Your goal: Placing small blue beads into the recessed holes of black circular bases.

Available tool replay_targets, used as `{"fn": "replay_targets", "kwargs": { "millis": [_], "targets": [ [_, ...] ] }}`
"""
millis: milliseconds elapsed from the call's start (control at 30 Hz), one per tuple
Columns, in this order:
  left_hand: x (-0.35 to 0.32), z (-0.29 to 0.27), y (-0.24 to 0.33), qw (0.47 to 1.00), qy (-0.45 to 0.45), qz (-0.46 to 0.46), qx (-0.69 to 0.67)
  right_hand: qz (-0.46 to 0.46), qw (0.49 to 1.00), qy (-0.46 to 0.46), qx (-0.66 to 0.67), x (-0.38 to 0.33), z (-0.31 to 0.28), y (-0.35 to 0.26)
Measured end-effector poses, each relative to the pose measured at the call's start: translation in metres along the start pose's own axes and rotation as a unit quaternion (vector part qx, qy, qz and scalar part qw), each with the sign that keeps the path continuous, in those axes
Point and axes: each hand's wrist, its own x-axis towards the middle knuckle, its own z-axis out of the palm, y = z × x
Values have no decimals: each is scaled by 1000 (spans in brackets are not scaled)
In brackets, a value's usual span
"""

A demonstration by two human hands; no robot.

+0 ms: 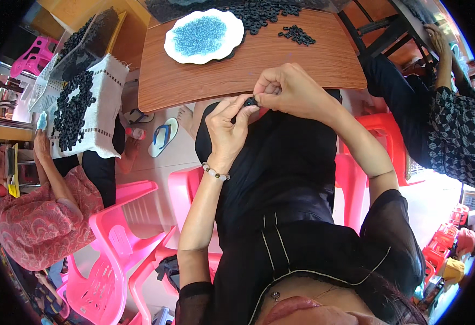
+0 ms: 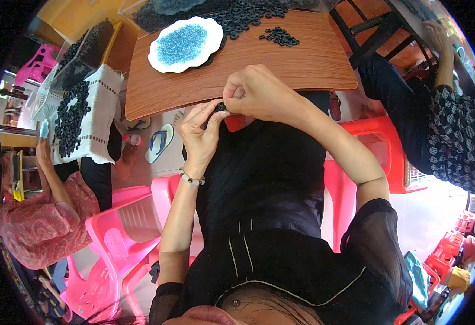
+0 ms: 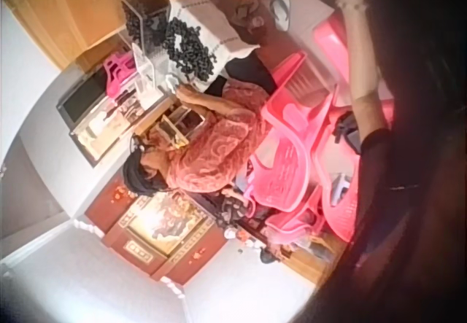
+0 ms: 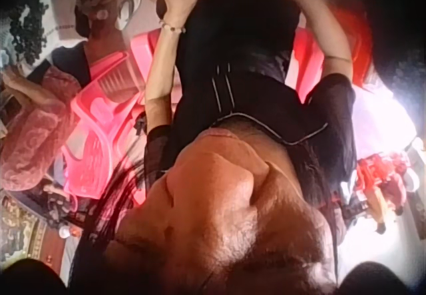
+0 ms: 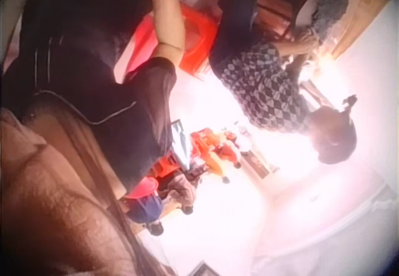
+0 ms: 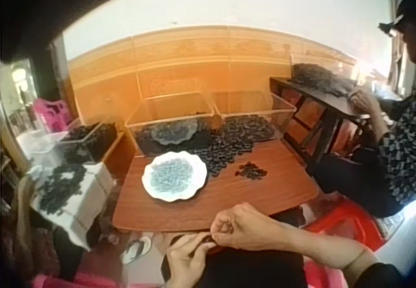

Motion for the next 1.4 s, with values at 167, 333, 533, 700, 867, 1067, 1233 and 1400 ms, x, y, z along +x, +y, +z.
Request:
{"fn": "replay_targets", "kwargs": {
  "millis": [167,333,533,700,867,1067,1233,1400],
  "targets": [
    [-3,3,0,1000,15,-10,-4,-39,998,46,-22,-4,13,5],
    [-6,6,-2,999,32,0,0,-51,997,53,-24,-4,17,10],
    [-11,8,-7,999,42,0,-24,-10,1000,15,10,-5,16,7],
    [-13,9,-11,1000,8,-10,-20,45,998,-3,53,-5,14,11],
    [-15,12,-13,1000,4,-2,-17,6,1000,8,27,-7,18,20],
    [-6,7,-1,998,-3,-22,-54,69,983,-10,172,-9,9,26],
    [1,2,5,998,24,-9,-51,69,965,6,253,-12,11,27],
    [1,0,2,998,35,-8,-51,46,961,40,271,-17,21,31]
  ]
}}
